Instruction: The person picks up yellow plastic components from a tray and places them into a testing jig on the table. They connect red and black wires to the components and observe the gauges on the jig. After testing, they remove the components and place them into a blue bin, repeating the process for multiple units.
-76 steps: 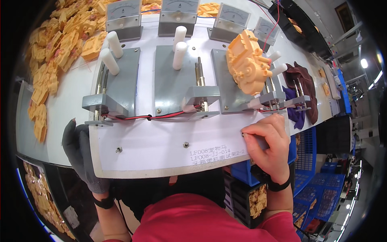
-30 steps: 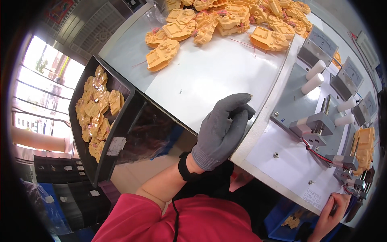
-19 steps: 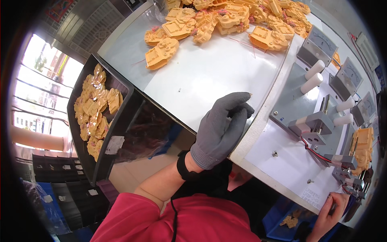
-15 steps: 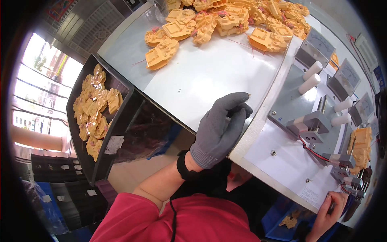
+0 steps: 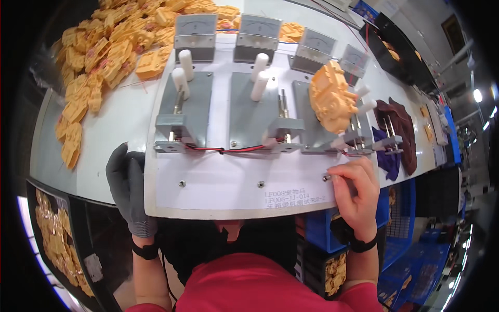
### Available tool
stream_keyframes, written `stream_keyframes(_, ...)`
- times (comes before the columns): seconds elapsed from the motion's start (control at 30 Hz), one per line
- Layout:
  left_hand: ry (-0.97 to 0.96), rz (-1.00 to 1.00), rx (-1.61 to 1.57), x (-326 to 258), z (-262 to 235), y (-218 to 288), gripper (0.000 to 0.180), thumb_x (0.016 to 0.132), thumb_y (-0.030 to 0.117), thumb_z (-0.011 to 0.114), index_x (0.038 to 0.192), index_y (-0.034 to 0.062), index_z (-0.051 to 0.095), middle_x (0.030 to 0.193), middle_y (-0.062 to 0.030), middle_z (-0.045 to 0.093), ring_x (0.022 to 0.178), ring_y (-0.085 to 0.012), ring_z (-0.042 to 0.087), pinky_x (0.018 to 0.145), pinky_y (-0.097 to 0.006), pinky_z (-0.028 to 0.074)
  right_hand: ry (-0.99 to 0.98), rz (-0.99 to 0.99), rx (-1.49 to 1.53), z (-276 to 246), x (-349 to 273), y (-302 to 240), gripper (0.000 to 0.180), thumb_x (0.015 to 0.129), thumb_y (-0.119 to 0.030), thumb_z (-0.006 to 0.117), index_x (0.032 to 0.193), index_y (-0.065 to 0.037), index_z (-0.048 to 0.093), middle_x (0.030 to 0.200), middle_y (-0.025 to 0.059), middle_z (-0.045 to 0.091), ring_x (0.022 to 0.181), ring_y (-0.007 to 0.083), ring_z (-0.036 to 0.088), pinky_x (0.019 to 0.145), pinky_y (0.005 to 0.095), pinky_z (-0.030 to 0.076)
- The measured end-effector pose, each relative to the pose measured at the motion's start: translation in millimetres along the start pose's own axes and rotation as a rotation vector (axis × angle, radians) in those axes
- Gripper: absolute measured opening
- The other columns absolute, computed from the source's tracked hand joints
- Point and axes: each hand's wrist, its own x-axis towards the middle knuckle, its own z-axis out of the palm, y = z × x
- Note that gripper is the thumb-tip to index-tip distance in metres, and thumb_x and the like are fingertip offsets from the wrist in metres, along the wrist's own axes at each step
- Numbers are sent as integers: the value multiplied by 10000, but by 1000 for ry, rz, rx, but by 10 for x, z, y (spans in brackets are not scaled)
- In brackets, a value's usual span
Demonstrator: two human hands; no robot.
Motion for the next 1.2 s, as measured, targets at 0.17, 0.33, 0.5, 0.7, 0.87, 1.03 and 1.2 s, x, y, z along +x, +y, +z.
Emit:
stream_keyframes(0.17,29,-61,-32,24,18,8,339,1035,81,422,1362,-1,460,1045,-68,591,910,-109,540,853,-274,459,7,-64,-25,16,-28,20,135,775,-33,738,893,-81,692,833,42,625,816,241,564,776,361,412)
stream_keyframes(0.33,-3,-28,-10,34,-16,-8,379,1044,141,435,1389,-16,418,1053,-58,576,889,-110,530,825,-261,450,13,-107,-29,17,3,-2,123,774,-44,744,864,-86,673,827,27,627,802,235,583,783,358,415)
stream_keyframes(0.5,-9,-41,-28,54,-19,-15,376,1046,147,442,1386,-13,421,1064,-60,577,886,-110,535,814,-260,459,18,-155,-43,10,10,21,131,764,-49,750,853,-93,666,822,22,623,794,234,585,789,356,419)
stream_keyframes(0.7,-12,-32,-12,56,-6,-33,370,1045,143,443,1381,-11,429,1058,-60,575,887,-106,534,806,-260,461,54,-190,-44,6,-15,48,157,756,-49,755,877,-92,664,816,19,617,792,226,585,794,355,425)
stream_keyframes(0.87,-52,-6,50,72,-29,-46,377,1029,130,471,1377,-12,441,1051,-54,571,910,-108,537,815,-260,459,146,-24,151,-31,-99,88,261,799,-49,741,1035,-68,632,879,49,620,798,205,582,786,334,446)
stream_keyframes(1.03,29,-21,35,294,-227,272,392,1017,117,493,1386,-9,461,1108,-59,589,996,-134,561,931,-285,454,296,48,381,-6,1,78,342,863,-64,716,1175,-33,579,996,88,604,849,170,572,784,299,478)
stream_keyframes(1.2,-467,336,288,488,339,1564,355,974,57,525,1326,13,528,1211,-89,595,1129,-178,564,1002,-327,435,271,32,478,95,90,-25,394,888,-78,701,1247,-34,545,1068,73,602,902,155,576,846,299,477)
